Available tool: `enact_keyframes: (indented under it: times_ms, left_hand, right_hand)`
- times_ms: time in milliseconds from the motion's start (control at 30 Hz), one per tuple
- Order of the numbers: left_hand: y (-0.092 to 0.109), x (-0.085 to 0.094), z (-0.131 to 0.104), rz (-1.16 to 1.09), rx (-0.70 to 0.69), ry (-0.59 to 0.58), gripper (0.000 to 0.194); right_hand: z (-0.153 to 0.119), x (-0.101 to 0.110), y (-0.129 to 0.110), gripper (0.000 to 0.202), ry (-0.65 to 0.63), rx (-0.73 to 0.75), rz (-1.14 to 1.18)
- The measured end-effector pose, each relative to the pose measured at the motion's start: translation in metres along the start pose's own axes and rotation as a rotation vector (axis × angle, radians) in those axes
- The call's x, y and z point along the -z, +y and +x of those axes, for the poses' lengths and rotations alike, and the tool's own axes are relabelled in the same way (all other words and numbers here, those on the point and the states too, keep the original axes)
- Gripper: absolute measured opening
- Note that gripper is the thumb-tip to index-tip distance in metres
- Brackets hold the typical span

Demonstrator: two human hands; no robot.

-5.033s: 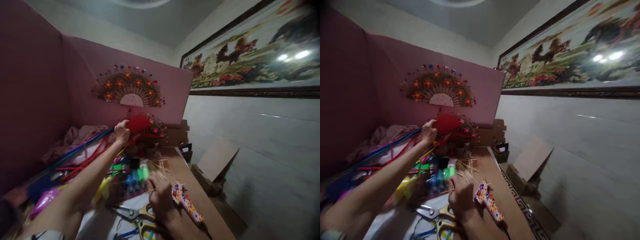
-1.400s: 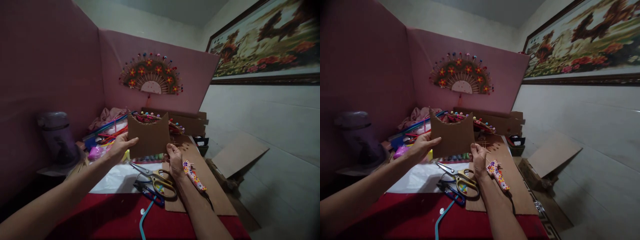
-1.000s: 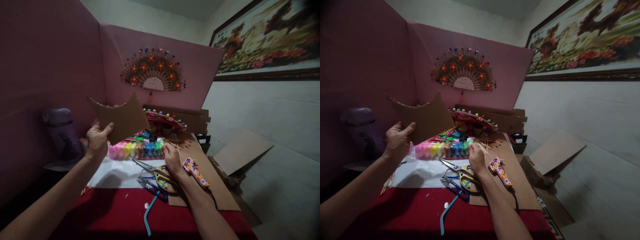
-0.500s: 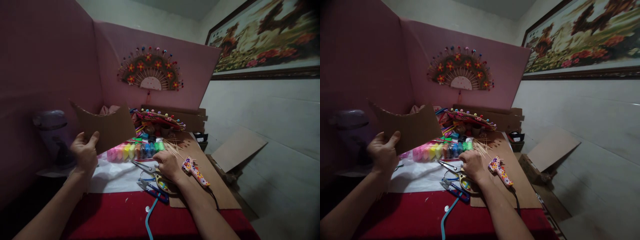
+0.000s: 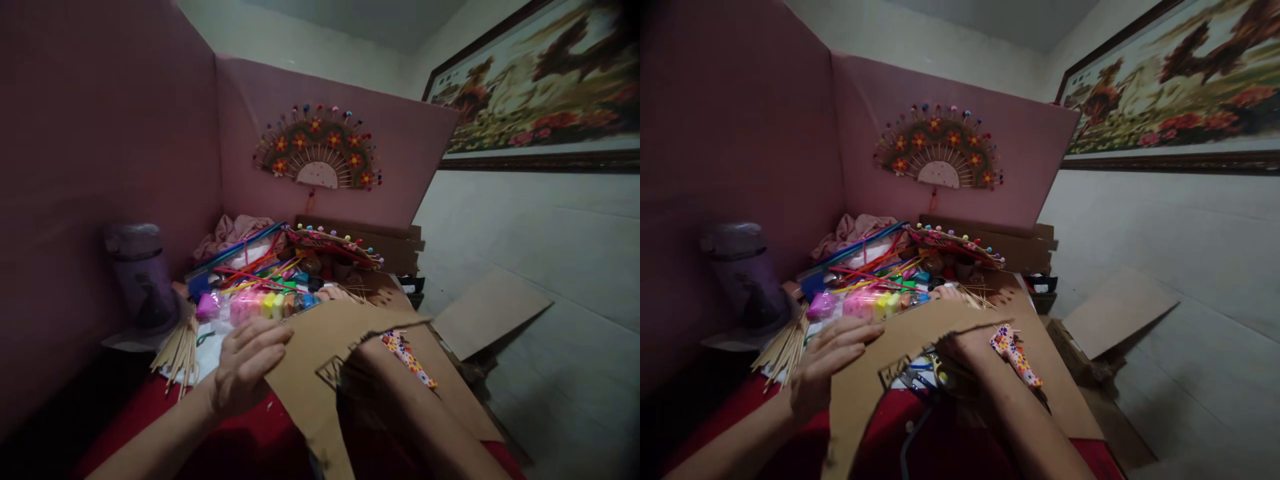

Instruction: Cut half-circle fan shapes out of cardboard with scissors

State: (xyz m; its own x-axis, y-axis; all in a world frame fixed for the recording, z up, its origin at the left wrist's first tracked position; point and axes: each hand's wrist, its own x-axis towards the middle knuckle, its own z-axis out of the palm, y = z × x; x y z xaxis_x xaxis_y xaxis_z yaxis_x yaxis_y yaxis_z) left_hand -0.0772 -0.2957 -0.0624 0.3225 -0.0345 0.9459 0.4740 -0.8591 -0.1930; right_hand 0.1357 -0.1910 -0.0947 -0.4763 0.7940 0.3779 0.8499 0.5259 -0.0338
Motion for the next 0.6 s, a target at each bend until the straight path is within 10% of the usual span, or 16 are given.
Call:
enact_keyframes:
  times_ms: [367, 600]
  left_hand:
    - [0.014, -0.009, -0.014, -0.111, -0.12, -0.019, 0.017]
    - [0.01, 0.0, -0.01, -0.126, -0.04, -0.011, 0.009]
  right_hand:
    - [0.059, 0.0, -0.012, 0.062, -0.343, 0.154, -0.049]
    - [0.057, 0.004, -0.005, 0.058, -0.318, 0.14, 0.032]
